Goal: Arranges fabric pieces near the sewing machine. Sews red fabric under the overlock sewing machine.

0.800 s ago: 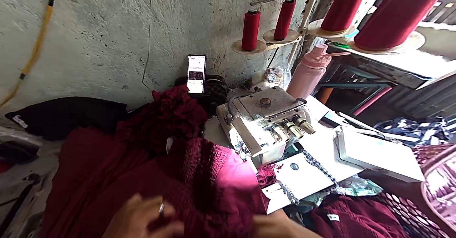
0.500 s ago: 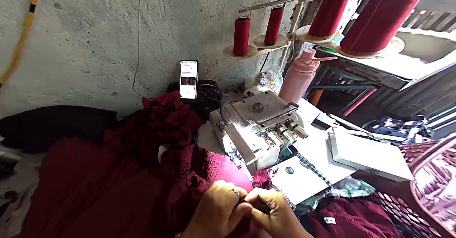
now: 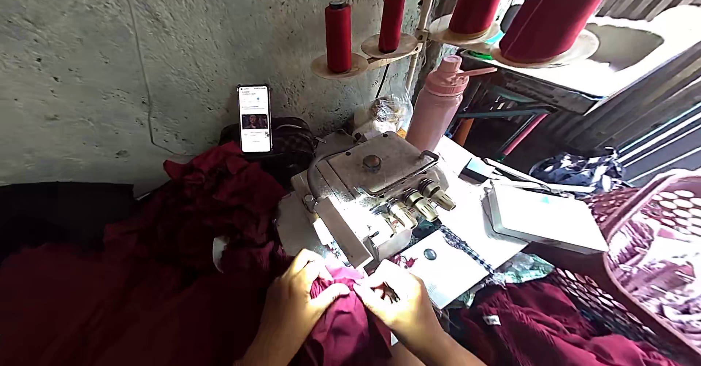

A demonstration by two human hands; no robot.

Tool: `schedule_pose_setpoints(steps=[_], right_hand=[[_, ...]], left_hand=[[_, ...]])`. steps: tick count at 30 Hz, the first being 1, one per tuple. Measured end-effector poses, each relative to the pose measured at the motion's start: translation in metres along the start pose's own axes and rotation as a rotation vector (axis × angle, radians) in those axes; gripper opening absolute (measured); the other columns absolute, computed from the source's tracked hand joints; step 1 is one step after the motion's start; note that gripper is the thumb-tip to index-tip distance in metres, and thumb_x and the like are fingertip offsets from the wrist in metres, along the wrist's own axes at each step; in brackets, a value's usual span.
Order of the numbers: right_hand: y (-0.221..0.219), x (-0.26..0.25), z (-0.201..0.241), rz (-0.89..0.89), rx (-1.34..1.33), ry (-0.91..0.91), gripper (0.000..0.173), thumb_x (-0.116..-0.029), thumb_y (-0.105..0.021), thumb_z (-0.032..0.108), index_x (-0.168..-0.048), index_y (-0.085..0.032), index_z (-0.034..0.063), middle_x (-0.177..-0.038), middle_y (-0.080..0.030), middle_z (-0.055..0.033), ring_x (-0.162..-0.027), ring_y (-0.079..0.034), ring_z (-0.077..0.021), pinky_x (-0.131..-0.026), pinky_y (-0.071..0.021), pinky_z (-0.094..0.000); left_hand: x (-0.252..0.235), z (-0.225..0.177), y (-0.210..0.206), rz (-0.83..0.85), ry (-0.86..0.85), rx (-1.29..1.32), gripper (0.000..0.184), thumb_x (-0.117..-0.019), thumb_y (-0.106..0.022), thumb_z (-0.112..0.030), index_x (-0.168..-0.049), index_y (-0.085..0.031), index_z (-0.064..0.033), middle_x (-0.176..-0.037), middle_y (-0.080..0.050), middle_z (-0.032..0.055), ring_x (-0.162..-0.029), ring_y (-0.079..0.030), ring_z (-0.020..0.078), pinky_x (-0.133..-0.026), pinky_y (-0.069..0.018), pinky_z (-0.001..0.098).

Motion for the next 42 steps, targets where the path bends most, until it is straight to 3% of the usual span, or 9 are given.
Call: schedule_pose_setpoints(steps=[3,8,13,18,22,26,36,42], right_hand=[[0.001,-0.001,0.001,0.012,-0.064,-0.039,0.014,-0.0823,-0.079,0.021,-0.077,-0.07,0.0104,-0.08,-0.062,0.0029,-0.07,-0.055,0.0052,-0.061,-0.0457,-0.0085],[-0.003,-0.003,0.007,0.026,-0.152,-0.047,0.01,-0.082,-0.078,0.015,-0.081,-0.073,0.0071,-0.101,-0.069,-0.0013,-0.082,-0.062,0.0051,-0.069,-0.0522,-0.0088],[-0.003,-0.003,0.007,0.018,-0.205,-0.044,0.008,-0.0824,-0.075,0.011,-0.077,-0.069,0.0083,-0.087,-0.072,0.0017,-0.071,-0.059,0.0055,-0.06,-0.0462,-0.0083],[0.01,-0.006,0.011,-0.009,-0.305,-0.057,0.008,-0.0794,-0.077,0.007,-0.078,-0.07,0.0086,-0.089,-0.073,0.0023,-0.075,-0.061,0.0059,-0.063,-0.0481,-0.008],[0.018,-0.009,0.013,-0.005,-0.31,-0.047,0.009,-0.0787,-0.077,0.006,-0.078,-0.069,0.0087,-0.09,-0.074,0.0026,-0.078,-0.063,0.0059,-0.065,-0.0496,-0.0082],[0.013,-0.007,0.003,-0.001,-0.283,-0.077,0.01,-0.0784,-0.078,0.007,-0.076,-0.069,0.009,-0.088,-0.073,0.0032,-0.074,-0.061,0.0061,-0.063,-0.0471,-0.0082],[0.007,-0.004,-0.001,-0.037,-0.277,-0.101,0.016,-0.0767,-0.079,0.005,-0.083,-0.066,0.0113,-0.081,-0.07,0.0072,-0.061,-0.052,0.0084,-0.052,-0.0389,-0.0072],[0.003,-0.004,-0.001,-0.032,-0.25,-0.061,0.013,-0.0768,-0.075,0.003,-0.085,-0.067,0.0095,-0.08,-0.067,0.006,-0.064,-0.052,0.0079,-0.056,-0.0401,-0.0066]], left_hand=[[0.01,-0.006,0.004,-0.096,0.013,0.057,0.033,-0.0818,-0.075,-0.043,-0.077,-0.066,-0.0109,-0.093,-0.067,0.0002,-0.088,-0.065,0.0014,-0.071,-0.0522,0.015],[0.015,-0.014,0.011,-0.179,0.019,0.028,0.034,-0.084,-0.075,-0.041,-0.08,-0.062,-0.0096,-0.092,-0.065,0.0016,-0.086,-0.062,-0.0003,-0.072,-0.0491,0.0113],[0.014,-0.021,0.012,-0.231,0.024,-0.005,0.034,-0.0857,-0.074,-0.042,-0.081,-0.061,-0.0109,-0.086,-0.065,-0.0001,-0.083,-0.062,-0.0008,-0.07,-0.0481,0.0109],[0.008,-0.035,0.016,-0.242,0.047,-0.048,0.03,-0.084,-0.074,-0.036,-0.081,-0.058,-0.011,-0.078,-0.061,0.0008,-0.073,-0.058,0.0007,-0.062,-0.0435,0.0117],[0.005,-0.042,0.015,-0.204,0.034,-0.143,0.032,-0.0874,-0.07,-0.04,-0.092,-0.065,-0.0088,-0.08,-0.068,0.0027,-0.069,-0.062,0.0059,-0.058,-0.0468,0.0184],[0.007,-0.033,0.004,-0.185,0.02,-0.224,0.038,-0.0891,-0.065,-0.041,-0.071,-0.067,-0.0081,-0.069,-0.058,0.0035,-0.059,-0.058,0.0112,-0.049,-0.0438,0.0242],[0.008,-0.028,0.0,-0.17,0.026,-0.27,0.035,-0.092,-0.061,-0.038,-0.074,-0.074,-0.0112,-0.068,-0.056,0.001,-0.058,-0.056,0.0094,-0.048,-0.0423,0.0227],[0.008,-0.029,-0.003,-0.166,0.012,-0.296,0.032,-0.0919,-0.059,-0.032,-0.072,-0.073,-0.0114,-0.067,-0.057,0.0016,-0.057,-0.057,0.0109,-0.047,-0.0427,0.0244]])
Point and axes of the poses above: each hand's wrist, its own x-axis away from the middle knuckle, its own y-axis out of the back of the hand, z = x × y, the point moved 3 cm from there along -x, towards the middle knuckle
